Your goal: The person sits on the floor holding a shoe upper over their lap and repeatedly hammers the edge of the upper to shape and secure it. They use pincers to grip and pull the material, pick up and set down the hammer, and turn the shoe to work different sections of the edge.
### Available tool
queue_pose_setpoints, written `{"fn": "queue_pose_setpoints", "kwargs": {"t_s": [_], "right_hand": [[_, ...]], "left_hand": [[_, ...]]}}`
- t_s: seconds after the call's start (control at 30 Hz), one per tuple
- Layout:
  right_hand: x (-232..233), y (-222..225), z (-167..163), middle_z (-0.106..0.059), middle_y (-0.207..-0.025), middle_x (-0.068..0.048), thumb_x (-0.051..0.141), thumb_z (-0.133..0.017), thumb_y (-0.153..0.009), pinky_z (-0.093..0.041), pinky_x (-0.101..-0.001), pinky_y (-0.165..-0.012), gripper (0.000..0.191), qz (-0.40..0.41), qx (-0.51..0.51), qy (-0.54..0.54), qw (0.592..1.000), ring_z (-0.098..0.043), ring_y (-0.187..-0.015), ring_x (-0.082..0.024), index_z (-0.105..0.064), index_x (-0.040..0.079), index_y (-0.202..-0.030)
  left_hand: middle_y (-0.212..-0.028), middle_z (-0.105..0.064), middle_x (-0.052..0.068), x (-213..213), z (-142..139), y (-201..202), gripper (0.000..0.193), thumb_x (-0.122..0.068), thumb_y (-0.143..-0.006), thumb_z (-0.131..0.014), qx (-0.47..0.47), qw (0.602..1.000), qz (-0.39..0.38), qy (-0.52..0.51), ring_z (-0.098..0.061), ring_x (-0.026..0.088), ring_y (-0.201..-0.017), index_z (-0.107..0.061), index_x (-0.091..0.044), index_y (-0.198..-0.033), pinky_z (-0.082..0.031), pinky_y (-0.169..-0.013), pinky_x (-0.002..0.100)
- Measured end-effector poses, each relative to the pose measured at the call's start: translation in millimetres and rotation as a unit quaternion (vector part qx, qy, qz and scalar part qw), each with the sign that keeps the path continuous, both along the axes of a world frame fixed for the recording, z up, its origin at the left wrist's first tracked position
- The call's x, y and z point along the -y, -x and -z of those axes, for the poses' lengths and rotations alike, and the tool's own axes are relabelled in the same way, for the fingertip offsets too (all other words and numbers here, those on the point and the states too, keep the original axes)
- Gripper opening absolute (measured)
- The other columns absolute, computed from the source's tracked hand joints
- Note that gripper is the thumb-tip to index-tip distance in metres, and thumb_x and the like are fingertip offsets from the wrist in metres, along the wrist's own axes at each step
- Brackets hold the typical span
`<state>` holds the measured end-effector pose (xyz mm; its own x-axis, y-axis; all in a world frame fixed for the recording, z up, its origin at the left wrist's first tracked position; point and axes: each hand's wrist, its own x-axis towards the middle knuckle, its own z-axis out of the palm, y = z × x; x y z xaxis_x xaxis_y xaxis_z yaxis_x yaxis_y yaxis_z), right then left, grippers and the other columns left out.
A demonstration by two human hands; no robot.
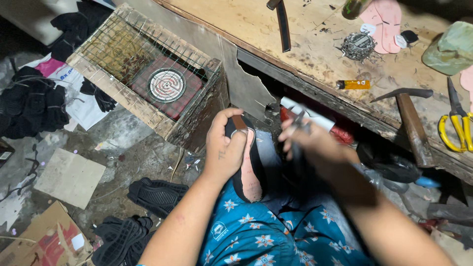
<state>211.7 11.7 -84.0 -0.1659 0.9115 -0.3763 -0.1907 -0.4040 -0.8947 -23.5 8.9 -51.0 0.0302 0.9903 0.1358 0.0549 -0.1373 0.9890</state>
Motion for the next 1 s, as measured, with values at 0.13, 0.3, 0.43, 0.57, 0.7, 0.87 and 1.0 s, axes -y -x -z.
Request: {"fn": "queue_pose_setpoints", "kwargs": {"t_s": [0.13, 0.3, 0.43, 0.57, 0.7, 0.87, 1.0], "right_hand": [[41.7, 42.8, 6.1, -0.065, -0.102, -0.002, 0.019, -0.080, -0.077, -0.052, -0.0297, -0.085, 0.054, -0.080, 0.115, -0.083, 0.987, -0.061, -0.092, -0.011, -0.057, 0.005, -0.124], [46.4, 42.3, 11.9, -0.065, -0.111, 0.000, 0.016, -0.080, -0.077, -0.051, -0.0275, -0.091, 0.063, -0.076, 0.003, -0.116, 0.990, -0.062, -0.102, -0.009, -0.052, 0.006, -0.132], [39.5, 28.5, 27.1, -0.069, -0.102, -0.004, 0.013, -0.080, -0.078, -0.053, -0.0301, -0.085, 0.055, -0.065, -0.029, -0.055, 0.996, -0.066, -0.094, -0.013, -0.057, 0.002, -0.127], [36.4, 34.7, 41.9, -0.066, -0.091, -0.006, 0.015, -0.082, -0.084, -0.052, -0.0324, -0.072, 0.041, -0.064, 0.037, -0.077, 0.994, -0.063, -0.080, -0.015, -0.060, -0.001, -0.114], [30.1, 27.7, 45.3, -0.070, -0.085, -0.002, 0.027, -0.070, -0.085, -0.052, -0.0285, -0.066, 0.029, -0.059, 0.127, -0.034, 0.990, -0.063, -0.071, -0.013, -0.066, 0.011, -0.109], [43.7, -53.0, 35.8, -0.069, -0.093, -0.014, 0.036, -0.071, -0.088, -0.053, -0.0363, -0.071, 0.037, -0.106, 0.475, -0.201, 0.850, -0.065, -0.084, -0.028, -0.067, 0.008, -0.113], [87.0, -102.1, 45.7, -0.067, -0.101, -0.019, 0.036, -0.076, -0.079, -0.053, -0.0466, -0.080, 0.051, -0.027, 0.633, -0.201, 0.747, -0.066, -0.093, -0.040, -0.064, 0.007, -0.120]], "left_hand": [[-0.120, -0.064, 0.012, 5.3, 5.0, -6.5, 0.042, -0.005, -0.086, -0.068, -0.068, 0.988, 0.005, -0.137, -0.063, 0.019, -0.108, -0.060, -0.004, -0.127, -0.051, -0.097, 0.032], [-0.155, -0.042, 0.007, 9.5, 41.7, -3.2, 0.084, -0.013, -0.088, -0.073, 0.200, 0.968, 0.151, -0.021, -0.037, 0.020, -0.150, -0.024, -0.009, -0.155, -0.025, -0.126, 0.033], [-0.154, -0.048, 0.005, 38.4, 79.6, 9.6, 0.094, -0.021, -0.081, -0.079, 0.334, 0.880, 0.273, 0.200, -0.041, 0.021, -0.147, -0.027, -0.008, -0.158, -0.030, -0.122, 0.037], [-0.137, -0.059, 0.013, 58.2, 95.3, 9.8, 0.087, -0.023, -0.084, -0.082, 0.380, 0.853, 0.267, 0.239, -0.055, 0.025, -0.127, -0.041, 0.003, -0.155, -0.042, -0.112, 0.040], [-0.118, -0.066, 0.019, 51.0, 81.9, 20.4, 0.073, -0.036, -0.085, -0.077, 0.459, 0.847, 0.166, 0.212, -0.067, 0.032, -0.110, -0.049, 0.005, -0.139, -0.053, -0.101, 0.043], [-0.117, -0.066, 0.023, 26.8, 70.0, 103.8, 0.069, -0.041, -0.090, -0.069, 0.493, 0.860, 0.013, 0.133, -0.067, 0.034, -0.105, -0.051, 0.010, -0.134, -0.054, -0.098, 0.045], [-0.115, -0.059, 0.018, -0.9, 100.6, 187.5, 0.076, -0.019, -0.085, -0.079, 0.212, 0.888, -0.403, 0.060, -0.060, 0.031, -0.102, -0.032, 0.000, -0.142, -0.049, -0.091, 0.046]]}}
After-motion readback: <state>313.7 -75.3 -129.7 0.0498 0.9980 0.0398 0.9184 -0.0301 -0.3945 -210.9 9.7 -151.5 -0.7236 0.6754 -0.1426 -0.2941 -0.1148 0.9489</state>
